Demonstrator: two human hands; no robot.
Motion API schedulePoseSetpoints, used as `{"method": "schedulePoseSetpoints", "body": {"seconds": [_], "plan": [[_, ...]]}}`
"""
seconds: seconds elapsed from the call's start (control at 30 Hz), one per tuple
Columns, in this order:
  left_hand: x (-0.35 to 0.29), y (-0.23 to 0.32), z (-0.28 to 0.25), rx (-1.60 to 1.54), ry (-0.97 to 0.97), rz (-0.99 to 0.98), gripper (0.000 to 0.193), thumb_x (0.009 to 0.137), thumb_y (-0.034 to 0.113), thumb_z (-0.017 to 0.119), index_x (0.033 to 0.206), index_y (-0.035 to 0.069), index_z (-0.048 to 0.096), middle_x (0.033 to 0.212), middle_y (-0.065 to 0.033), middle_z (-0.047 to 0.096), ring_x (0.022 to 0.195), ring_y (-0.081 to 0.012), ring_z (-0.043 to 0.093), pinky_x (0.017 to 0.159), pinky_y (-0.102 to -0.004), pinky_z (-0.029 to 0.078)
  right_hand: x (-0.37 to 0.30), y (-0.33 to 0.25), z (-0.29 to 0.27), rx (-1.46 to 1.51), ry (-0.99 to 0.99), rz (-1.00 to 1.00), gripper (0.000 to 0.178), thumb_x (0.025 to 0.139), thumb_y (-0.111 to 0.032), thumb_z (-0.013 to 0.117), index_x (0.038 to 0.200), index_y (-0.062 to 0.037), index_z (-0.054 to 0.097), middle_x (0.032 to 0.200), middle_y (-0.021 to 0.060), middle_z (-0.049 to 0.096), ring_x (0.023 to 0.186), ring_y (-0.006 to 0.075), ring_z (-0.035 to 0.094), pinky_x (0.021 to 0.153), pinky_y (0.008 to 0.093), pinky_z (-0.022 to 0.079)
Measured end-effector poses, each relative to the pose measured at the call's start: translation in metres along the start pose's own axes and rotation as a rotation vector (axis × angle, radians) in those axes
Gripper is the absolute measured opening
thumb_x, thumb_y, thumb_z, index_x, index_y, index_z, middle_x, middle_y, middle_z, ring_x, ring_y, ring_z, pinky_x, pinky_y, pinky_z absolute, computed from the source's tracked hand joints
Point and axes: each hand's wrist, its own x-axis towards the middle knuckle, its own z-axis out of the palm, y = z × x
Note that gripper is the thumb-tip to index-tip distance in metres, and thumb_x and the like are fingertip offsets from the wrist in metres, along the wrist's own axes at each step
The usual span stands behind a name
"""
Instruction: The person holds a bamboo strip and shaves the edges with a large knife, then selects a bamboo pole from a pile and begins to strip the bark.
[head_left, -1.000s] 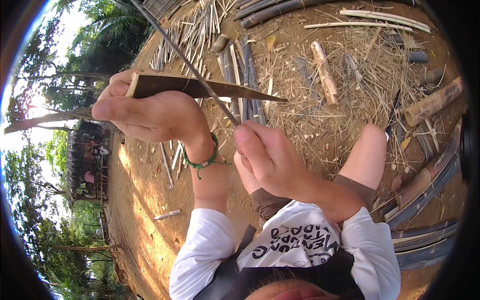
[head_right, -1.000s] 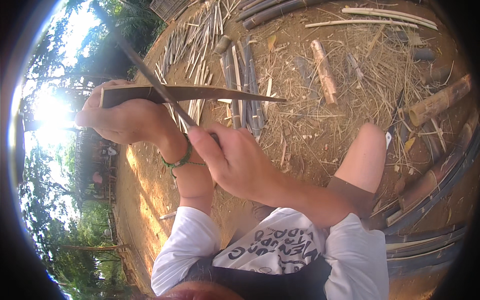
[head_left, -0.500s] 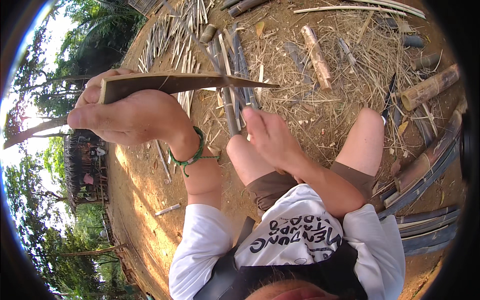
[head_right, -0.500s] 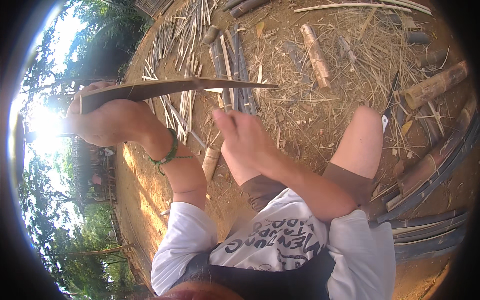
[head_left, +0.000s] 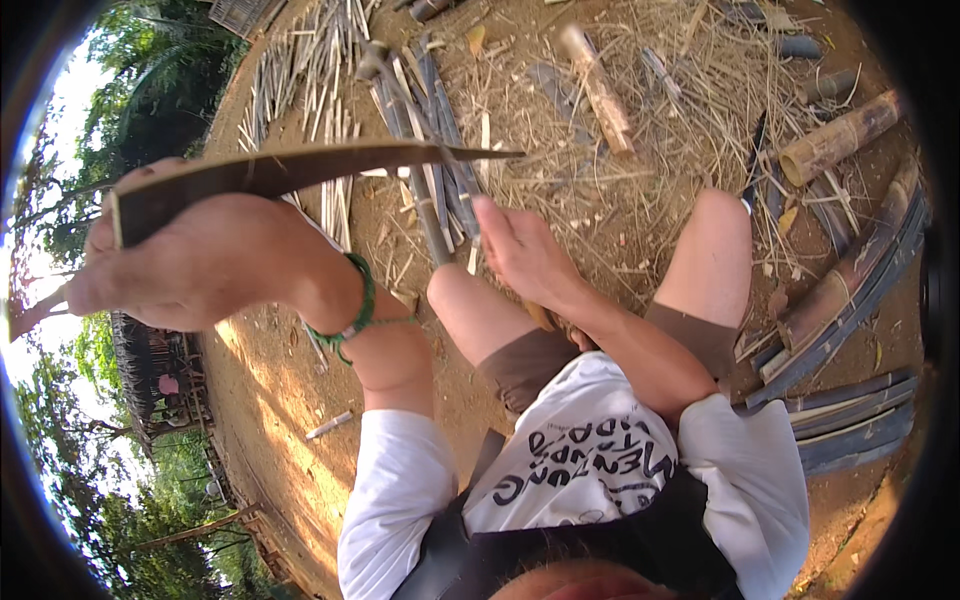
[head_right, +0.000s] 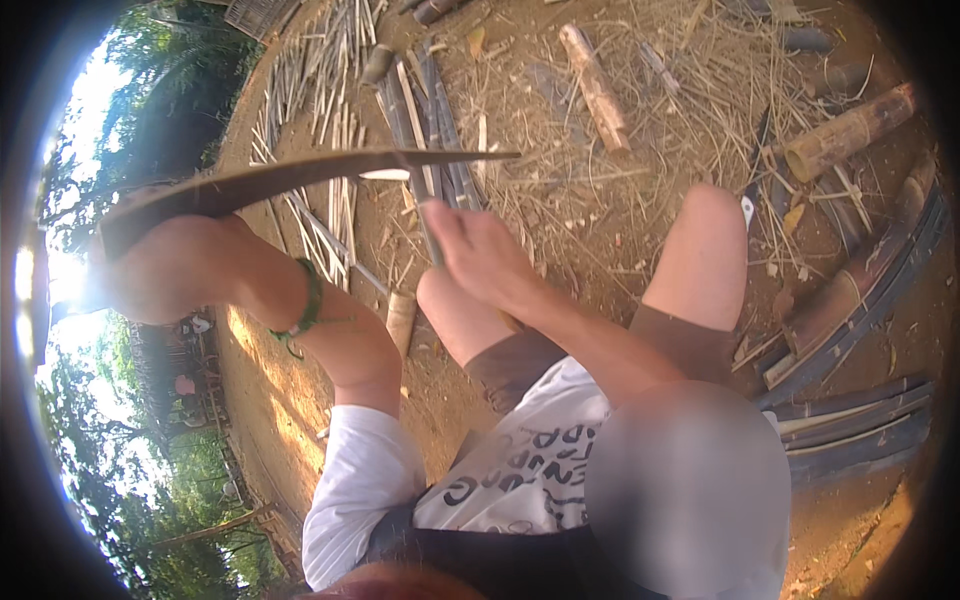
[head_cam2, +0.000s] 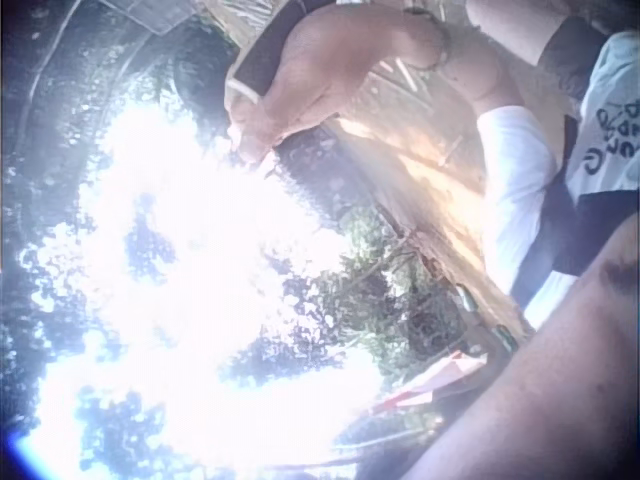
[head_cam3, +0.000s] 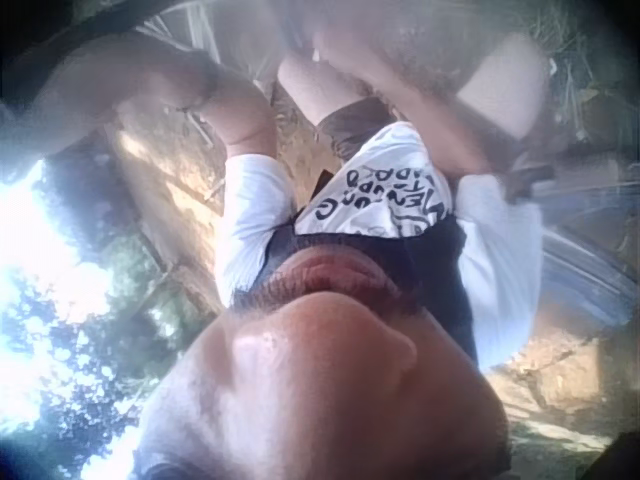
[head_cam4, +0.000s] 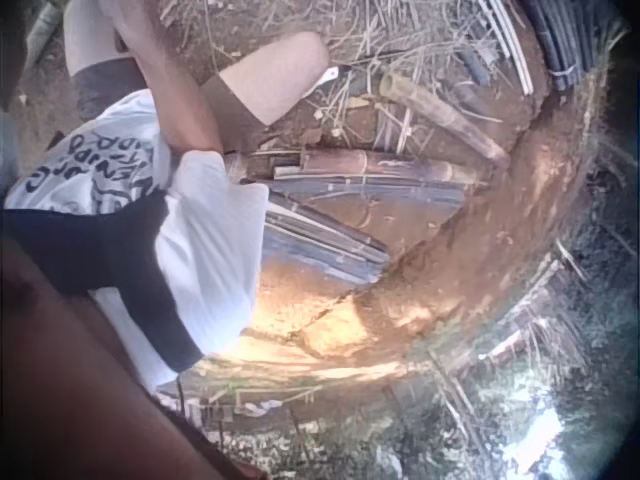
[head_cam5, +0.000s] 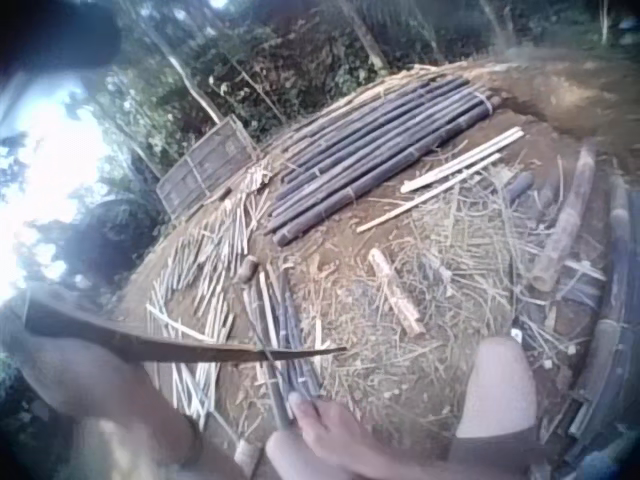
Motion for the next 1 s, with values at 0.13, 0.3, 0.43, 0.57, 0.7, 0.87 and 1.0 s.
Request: {"method": "schedulePoseSetpoints", "body": {"seconds": [0.13, 0.3, 0.43, 0.57, 0.7, 0.87, 1.0], "plan": [[-0.001, 0.002, 0.013, 0.046, 0.017, -0.047, 0.073, 0.101, 0.064, 0.023, 0.072, 0.005, 0.054, 0.064, -0.0089, 0.056, 0.062, -0.0192, 0.055, 0.061, -0.0316, 0.053, -0.013, -0.062, 0.012, -0.075, -0.057, -0.328, 0.061, 0.103, -0.047, 0.037, 0.073, 0.0023, 0.057, 0.051, 0.0133, 0.049, 0.048, 0.0258, 0.053, 0.05, 0.045, 0.04], [0.008, -0.01, 0.013, 0.153, 0.031, 0.032, 0.073, 0.101, 0.063, 0.024, 0.076, 0.002, 0.056, 0.065, -0.011, 0.056, 0.065, -0.0221, 0.055, 0.065, -0.0336, 0.054, 0.006, -0.013, 0.002, -0.06, 0.023, 0.012, 0.057, 0.102, -0.045, 0.044, 0.076, 0.0032, 0.06, 0.051, 0.014, 0.052, 0.047, 0.0288, 0.055, 0.048, 0.0431, 0.041], [0.008, -0.021, 0.007, 0.199, 0.09, 0.049, 0.076, 0.101, 0.064, 0.024, 0.077, 0.0, 0.057, 0.068, -0.0126, 0.057, 0.063, -0.0233, 0.055, 0.066, -0.0345, 0.055, -0.014, -0.058, 0.005, -0.065, -0.063, -0.261, 0.058, 0.101, -0.046, 0.045, 0.074, 0.0036, 0.06, 0.052, 0.0148, 0.054, 0.048, 0.0319, 0.057, 0.049, 0.0427, 0.042], [0.013, -0.022, 0.013, 0.073, 0.041, 0.035, 0.079, 0.099, 0.067, 0.021, 0.074, 0.001, 0.056, 0.066, -0.0121, 0.056, 0.06, -0.023, 0.056, 0.065, -0.0352, 0.056, 0.005, -0.012, -0.001, -0.105, -0.015, -0.089, 0.056, 0.102, -0.044, 0.043, 0.07, 0.0002, 0.056, 0.051, 0.0062, 0.049, 0.049, 0.0228, 0.049, 0.05, 0.0387, 0.039], [0.014, -0.015, 0.007, 0.098, 0.015, 0.062, 0.082, 0.098, 0.07, 0.017, 0.067, 0.003, 0.054, 0.061, -0.0117, 0.055, 0.059, -0.0232, 0.057, 0.061, -0.0347, 0.057, 0.024, 0.04, -0.019, -0.214, -0.035, 0.296, 0.052, 0.103, -0.04, 0.043, 0.069, -0.0022, 0.054, 0.052, 0.0023, 0.047, 0.05, 0.015, 0.045, 0.05, 0.0353, 0.037], [0.015, -0.022, 0.008, 0.05, 0.053, -0.041, 0.089, 0.093, 0.077, 0.014, 0.068, 0.001, 0.054, 0.062, -0.0138, 0.058, 0.058, -0.0227, 0.059, 0.059, -0.0329, 0.058, 0.006, -0.038, 0.001, -0.1, -0.06, -0.271, 0.053, 0.104, -0.04, 0.041, 0.067, -0.0033, 0.051, 0.054, 0.0004, 0.045, 0.051, 0.0146, 0.042, 0.05, 0.0345, 0.035], [0.024, -0.032, 0.005, 0.001, 0.048, -0.029, 0.086, 0.098, 0.068, 0.012, 0.068, 0.0, 0.054, 0.064, -0.0142, 0.057, 0.056, -0.0236, 0.059, 0.058, -0.0336, 0.058, 0.018, 0.024, 0.0, -0.107, 0.009, -0.158, 0.057, 0.104, -0.045, 0.038, 0.065, -0.0048, 0.049, 0.054, -0.001, 0.045, 0.046, 0.0167, 0.039, 0.048, 0.0342, 0.035]]}}
